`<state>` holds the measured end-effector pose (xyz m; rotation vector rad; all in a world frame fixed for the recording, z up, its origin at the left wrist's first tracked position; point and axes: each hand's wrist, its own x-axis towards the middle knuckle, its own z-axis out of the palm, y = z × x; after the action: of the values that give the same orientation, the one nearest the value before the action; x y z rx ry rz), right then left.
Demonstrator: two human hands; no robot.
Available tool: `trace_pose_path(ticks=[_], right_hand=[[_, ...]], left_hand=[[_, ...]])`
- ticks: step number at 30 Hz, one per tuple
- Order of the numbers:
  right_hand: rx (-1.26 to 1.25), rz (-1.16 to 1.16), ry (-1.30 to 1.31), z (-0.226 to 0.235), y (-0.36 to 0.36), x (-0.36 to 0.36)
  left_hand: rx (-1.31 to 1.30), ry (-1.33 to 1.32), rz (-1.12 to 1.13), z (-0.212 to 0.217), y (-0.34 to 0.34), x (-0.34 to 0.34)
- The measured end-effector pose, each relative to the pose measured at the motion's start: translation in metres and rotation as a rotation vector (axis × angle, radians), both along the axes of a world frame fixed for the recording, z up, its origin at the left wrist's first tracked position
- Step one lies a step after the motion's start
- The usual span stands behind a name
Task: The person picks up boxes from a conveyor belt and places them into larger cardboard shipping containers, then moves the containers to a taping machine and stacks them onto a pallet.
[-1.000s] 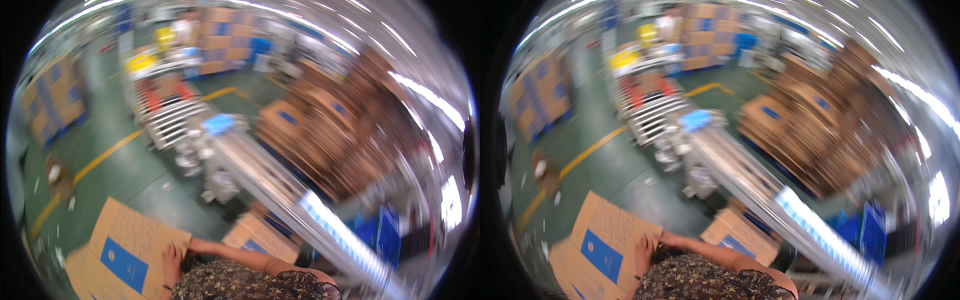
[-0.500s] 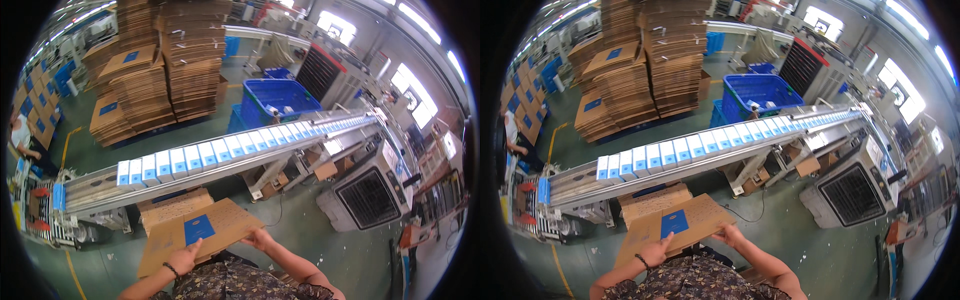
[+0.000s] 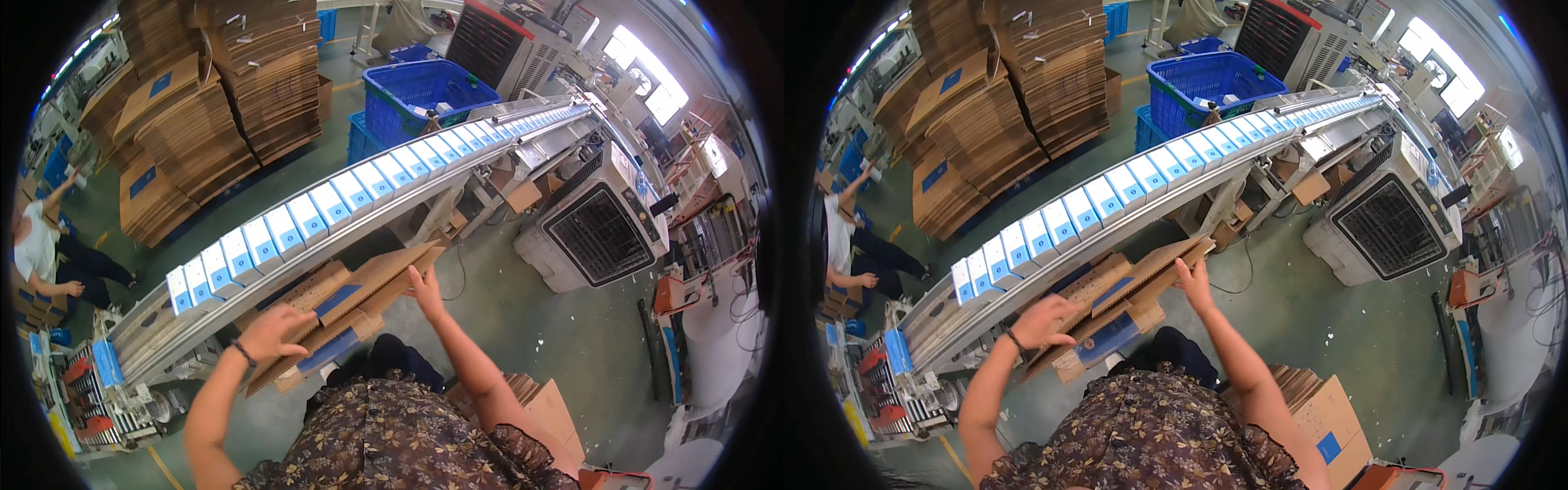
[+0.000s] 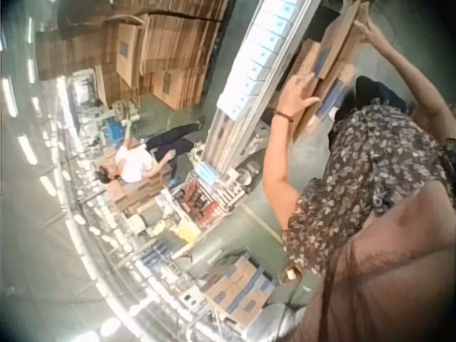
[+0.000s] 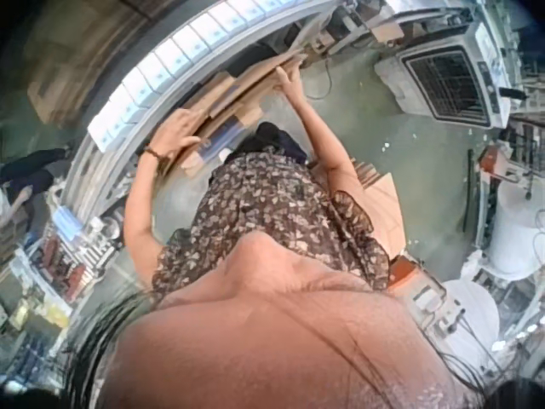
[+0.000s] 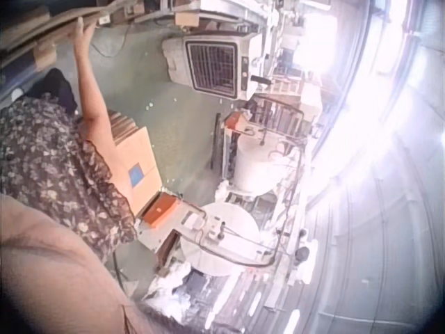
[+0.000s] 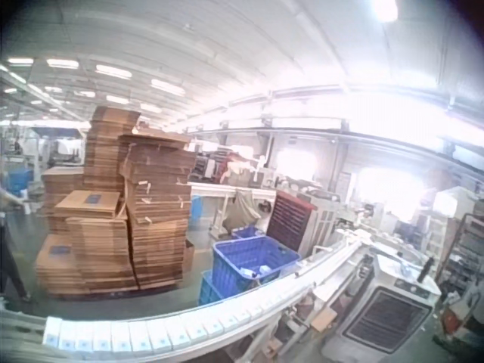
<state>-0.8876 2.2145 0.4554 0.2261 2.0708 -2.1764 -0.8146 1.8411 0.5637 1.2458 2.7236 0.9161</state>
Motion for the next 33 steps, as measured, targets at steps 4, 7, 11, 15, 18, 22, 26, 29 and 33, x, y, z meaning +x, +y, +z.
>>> trace_pose_path(ticks=[4, 7, 11, 15, 18, 22, 26, 29, 33], right_hand=[[0.187, 0.354, -0.146, 0.055, 0.024, 0.017], [0.596, 0.555, -0.069, 0.134, -0.004, -0.014], [1.16, 1.119, 0.112, 0.07, -0.034, -0.004], [0.835, 1.573, 0.292, 0.1, -0.006, -0.007], [1.152, 1.384, 0.509, 0.09, 0.05, 0.0], [1.439, 0.475, 0.839, 0.042, 0.024, -0.05], [-0.107, 0.328, -0.454, -0.078, 0.048, -0.068], [-0.041, 0.518, -0.733, -0.154, 0.036, -0.05], [0.465, 0.497, -0.376, -0.153, -0.016, -0.012]], left_hand=[[0.181, -0.56, 0.357, 0.013, -0.041, 0.034], [0.418, -0.234, 0.84, 0.013, -0.008, 0.037], [0.286, 0.293, 0.59, -0.021, 0.109, -0.009], [-0.177, 0.177, 0.065, -0.104, 0.15, -0.051], [-0.358, 0.101, -0.087, -0.11, 0.148, -0.078], [-0.254, 0.272, 0.74, -0.005, 0.138, -0.083], [-0.258, 0.049, 0.773, -0.059, 0.149, 0.025], [-0.48, 0.115, 0.995, -0.123, 0.073, 0.088], [0.183, -0.35, 1.776, -0.179, -0.078, 0.209]])
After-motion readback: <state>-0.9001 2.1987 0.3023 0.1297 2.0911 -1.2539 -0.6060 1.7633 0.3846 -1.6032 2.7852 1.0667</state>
